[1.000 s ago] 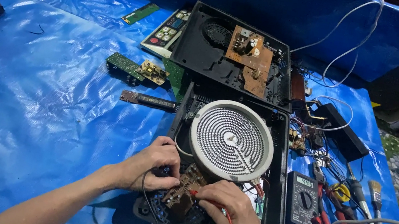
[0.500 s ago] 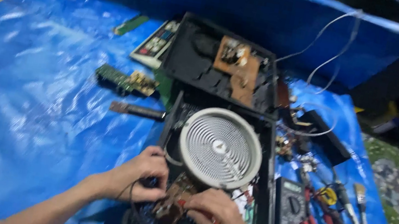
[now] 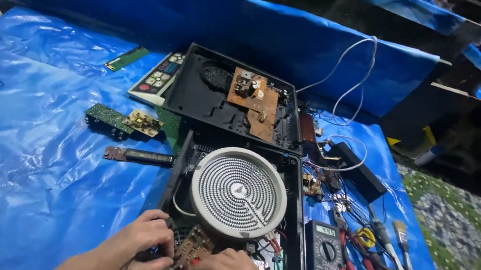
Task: The person uses a multimeter to test components on a circuit board inside a disassembled electronic device. They hold the probes against various points on the board while the device remains open on a blue tarp-covered surface.
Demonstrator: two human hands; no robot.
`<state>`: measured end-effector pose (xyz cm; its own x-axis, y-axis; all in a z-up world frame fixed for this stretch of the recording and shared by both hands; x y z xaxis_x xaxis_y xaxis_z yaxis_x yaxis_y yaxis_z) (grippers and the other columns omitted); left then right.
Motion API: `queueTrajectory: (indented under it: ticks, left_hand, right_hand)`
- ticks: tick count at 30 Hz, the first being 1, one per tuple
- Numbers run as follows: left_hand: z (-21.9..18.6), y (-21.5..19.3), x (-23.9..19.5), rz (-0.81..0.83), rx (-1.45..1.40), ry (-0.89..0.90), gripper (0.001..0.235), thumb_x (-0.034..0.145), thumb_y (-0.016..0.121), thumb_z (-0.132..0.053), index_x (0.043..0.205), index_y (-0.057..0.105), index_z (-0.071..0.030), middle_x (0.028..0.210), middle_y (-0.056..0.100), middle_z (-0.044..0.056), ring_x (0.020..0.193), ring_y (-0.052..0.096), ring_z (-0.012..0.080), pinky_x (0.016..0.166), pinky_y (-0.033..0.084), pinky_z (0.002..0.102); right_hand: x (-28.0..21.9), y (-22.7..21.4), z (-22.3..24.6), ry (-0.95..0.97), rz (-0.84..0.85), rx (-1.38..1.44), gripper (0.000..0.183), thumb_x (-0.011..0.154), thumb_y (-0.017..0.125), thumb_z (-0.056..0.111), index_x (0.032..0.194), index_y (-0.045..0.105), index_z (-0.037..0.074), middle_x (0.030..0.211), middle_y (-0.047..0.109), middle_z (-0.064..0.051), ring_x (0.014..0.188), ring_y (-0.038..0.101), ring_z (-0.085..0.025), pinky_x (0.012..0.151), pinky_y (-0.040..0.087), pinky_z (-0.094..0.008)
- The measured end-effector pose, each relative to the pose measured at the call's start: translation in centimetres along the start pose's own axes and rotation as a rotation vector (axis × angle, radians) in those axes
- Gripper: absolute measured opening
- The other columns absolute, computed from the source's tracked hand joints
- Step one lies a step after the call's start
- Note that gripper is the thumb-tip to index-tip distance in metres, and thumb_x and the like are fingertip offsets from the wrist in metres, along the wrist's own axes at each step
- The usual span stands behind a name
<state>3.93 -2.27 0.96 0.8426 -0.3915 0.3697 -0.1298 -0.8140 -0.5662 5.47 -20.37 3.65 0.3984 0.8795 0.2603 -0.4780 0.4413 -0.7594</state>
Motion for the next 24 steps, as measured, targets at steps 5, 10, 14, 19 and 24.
queueTrajectory:
  ticks: [5, 10, 14, 19, 24]
  left_hand:
    - [-0.7, -0.2, -0.4, -0.029, -0.032, -0.041, 0.015, 0.093, 0.069, -0.019, 0.079, 0.068, -0.015, 0.074, 0.065, -0.001, 0.068, 0.065, 0.0158, 0.115, 0.038, 0.045]
    - [-0.9, -0.1, -0.6, -0.087, -0.021, -0.003, 0.013, 0.091, 0.07, -0.015, 0.078, 0.069, -0.014, 0.071, 0.063, -0.002, 0.064, 0.063, 0.0147, 0.114, 0.039, 0.045]
    - [-0.1, 0.4, -0.8, -0.086, -0.002, -0.037, 0.011, 0.088, 0.072, -0.015, 0.077, 0.071, -0.015, 0.074, 0.069, -0.002, 0.07, 0.066, 0.014, 0.114, 0.037, 0.042]
    - [0.7, 0.3, -0.2, -0.018, -0.008, -0.11, 0.016, 0.09, 0.072, -0.018, 0.075, 0.07, -0.016, 0.075, 0.072, -0.003, 0.065, 0.066, 0.0134, 0.114, 0.037, 0.041]
    - [0.3, 0.2, -0.8, -0.092, 0.005, -0.052, 0.012, 0.086, 0.076, -0.013, 0.076, 0.069, -0.014, 0.074, 0.065, -0.002, 0.083, 0.063, 0.0178, 0.11, 0.039, 0.041]
  right_hand:
    - [-0.7, 0.8, 0.8, 0.003, -0.114, 0.026, 0.018, 0.104, 0.06, 0.015, 0.119, 0.069, 0.01, 0.105, 0.073, -0.008, 0.092, 0.067, -0.023, 0.079, 0.046, -0.036]
    - [-0.8, 0.7, -0.1, 0.002, -0.167, 0.042, 0.018, 0.101, 0.064, 0.011, 0.117, 0.071, 0.008, 0.109, 0.075, -0.009, 0.094, 0.07, -0.024, 0.083, 0.051, -0.037]
    - [-1.1, 1.3, -0.9, -0.029, -0.208, 0.027, 0.016, 0.1, 0.067, 0.012, 0.115, 0.072, 0.008, 0.104, 0.076, -0.008, 0.088, 0.069, -0.023, 0.078, 0.049, -0.036]
    - [-0.8, 1.6, -2.8, 0.023, -0.151, 0.02, 0.02, 0.103, 0.06, 0.022, 0.115, 0.073, 0.013, 0.105, 0.076, -0.003, 0.092, 0.067, -0.02, 0.081, 0.045, -0.035]
    - [-1.0, 1.4, -1.4, -0.021, -0.174, 0.007, 0.019, 0.102, 0.064, 0.02, 0.117, 0.07, 0.009, 0.105, 0.075, -0.008, 0.09, 0.069, -0.025, 0.08, 0.048, -0.038]
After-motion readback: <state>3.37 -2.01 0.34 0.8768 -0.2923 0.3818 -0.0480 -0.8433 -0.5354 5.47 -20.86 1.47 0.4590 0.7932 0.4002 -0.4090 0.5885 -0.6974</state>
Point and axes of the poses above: each hand's wrist, its own x-axis towards the middle knuckle, its own y-axis out of the palm, z = x × y, the point moved 7 cm from there along x, towards the middle knuckle
